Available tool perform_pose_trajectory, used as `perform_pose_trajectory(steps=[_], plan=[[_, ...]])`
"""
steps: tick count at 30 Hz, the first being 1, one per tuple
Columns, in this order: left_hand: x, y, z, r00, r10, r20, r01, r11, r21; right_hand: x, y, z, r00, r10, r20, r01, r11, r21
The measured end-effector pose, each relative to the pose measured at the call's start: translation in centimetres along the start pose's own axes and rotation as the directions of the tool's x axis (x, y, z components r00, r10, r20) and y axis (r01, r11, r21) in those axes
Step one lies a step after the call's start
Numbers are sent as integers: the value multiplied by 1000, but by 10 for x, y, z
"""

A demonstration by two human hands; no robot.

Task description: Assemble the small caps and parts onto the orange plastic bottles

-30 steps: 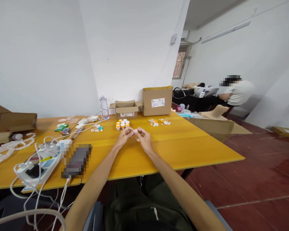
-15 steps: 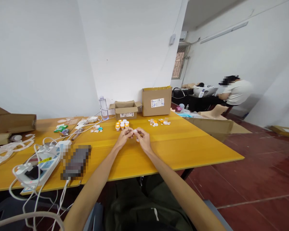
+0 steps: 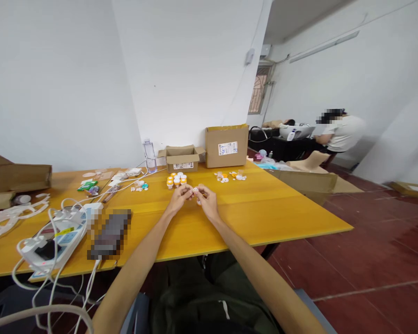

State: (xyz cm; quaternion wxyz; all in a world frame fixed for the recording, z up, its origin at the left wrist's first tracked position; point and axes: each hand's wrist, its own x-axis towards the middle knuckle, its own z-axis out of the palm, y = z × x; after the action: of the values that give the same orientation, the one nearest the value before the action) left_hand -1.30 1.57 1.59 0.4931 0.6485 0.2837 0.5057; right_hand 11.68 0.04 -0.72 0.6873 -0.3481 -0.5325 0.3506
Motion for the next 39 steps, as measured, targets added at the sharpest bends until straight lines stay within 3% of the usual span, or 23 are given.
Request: perform_pose_trajectory(steps=[10,26,30,39], plan=[[1,-3,-1,1000,26,-6,-26,1000,11,0,2,0,999,-34,-4,34,999,-3],[4,-7,-3,986,100,-133,-92,994,65,2,11,-2,1000,7,-25,-7,1000,6],[5,-8,-2,989,73,-127,-64,996,67,2,11,-4,999,42,-6,-41,999,23],[2,-6,-2,996,4,-91,-2,1000,27,2,8,1,999,-12,-31,12,1000,18]])
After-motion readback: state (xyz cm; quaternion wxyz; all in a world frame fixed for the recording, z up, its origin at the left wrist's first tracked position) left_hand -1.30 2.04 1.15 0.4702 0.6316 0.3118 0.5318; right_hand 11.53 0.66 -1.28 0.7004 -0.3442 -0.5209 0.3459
